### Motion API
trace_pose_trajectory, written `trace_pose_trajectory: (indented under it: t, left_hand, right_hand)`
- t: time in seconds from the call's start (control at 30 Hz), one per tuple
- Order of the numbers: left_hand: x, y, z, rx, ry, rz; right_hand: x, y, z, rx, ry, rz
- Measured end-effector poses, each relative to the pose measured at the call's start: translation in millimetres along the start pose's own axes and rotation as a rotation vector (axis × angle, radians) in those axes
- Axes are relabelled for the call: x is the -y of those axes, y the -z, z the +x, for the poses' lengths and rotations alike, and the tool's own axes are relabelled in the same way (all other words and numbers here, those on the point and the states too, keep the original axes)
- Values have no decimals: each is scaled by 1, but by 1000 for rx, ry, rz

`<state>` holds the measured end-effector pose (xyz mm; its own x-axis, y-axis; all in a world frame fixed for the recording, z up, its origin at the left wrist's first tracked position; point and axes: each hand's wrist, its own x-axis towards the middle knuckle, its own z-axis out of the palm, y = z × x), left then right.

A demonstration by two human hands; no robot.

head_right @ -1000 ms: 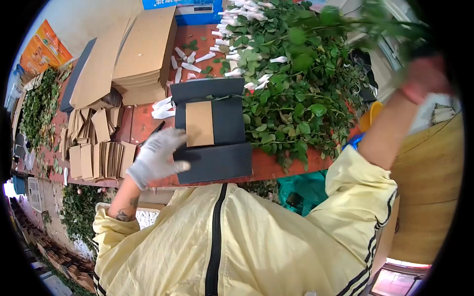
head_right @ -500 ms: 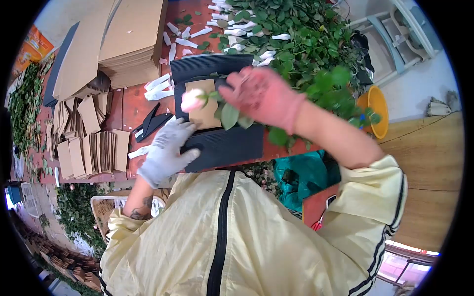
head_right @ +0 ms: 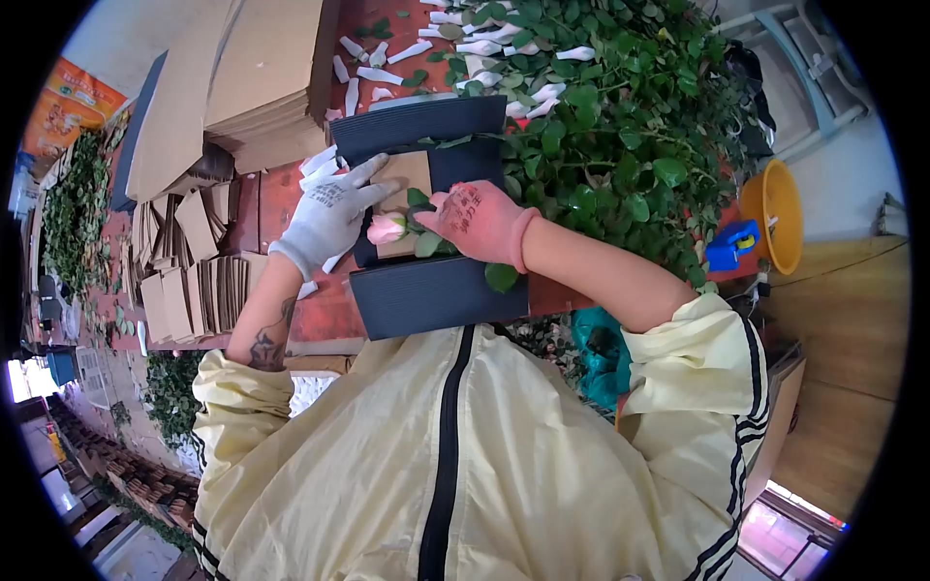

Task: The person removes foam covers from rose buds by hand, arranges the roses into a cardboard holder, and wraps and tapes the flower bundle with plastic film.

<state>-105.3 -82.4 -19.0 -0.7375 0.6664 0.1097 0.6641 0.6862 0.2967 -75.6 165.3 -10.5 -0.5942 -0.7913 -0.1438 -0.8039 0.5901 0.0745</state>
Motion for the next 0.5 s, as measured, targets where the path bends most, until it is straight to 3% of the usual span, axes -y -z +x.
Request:
trace_pose_trajectory:
  t: [0.1, 0.13, 0.3, 0.5]
  left_hand:
    - [16, -17, -5, -4, -73, 15]
    - [9, -11, -8, 75, 24, -84]
    - [6, -5, -6, 104, 63, -79]
    - [14, -14, -9, 49, 4, -91]
  right_hand:
    - [-3, 4, 1, 45, 27, 19]
    - [-3, 10, 2, 42, 25, 25]
    - [-1, 25, 5, 223, 159, -49]
    - [3, 29, 2, 183, 118, 98]
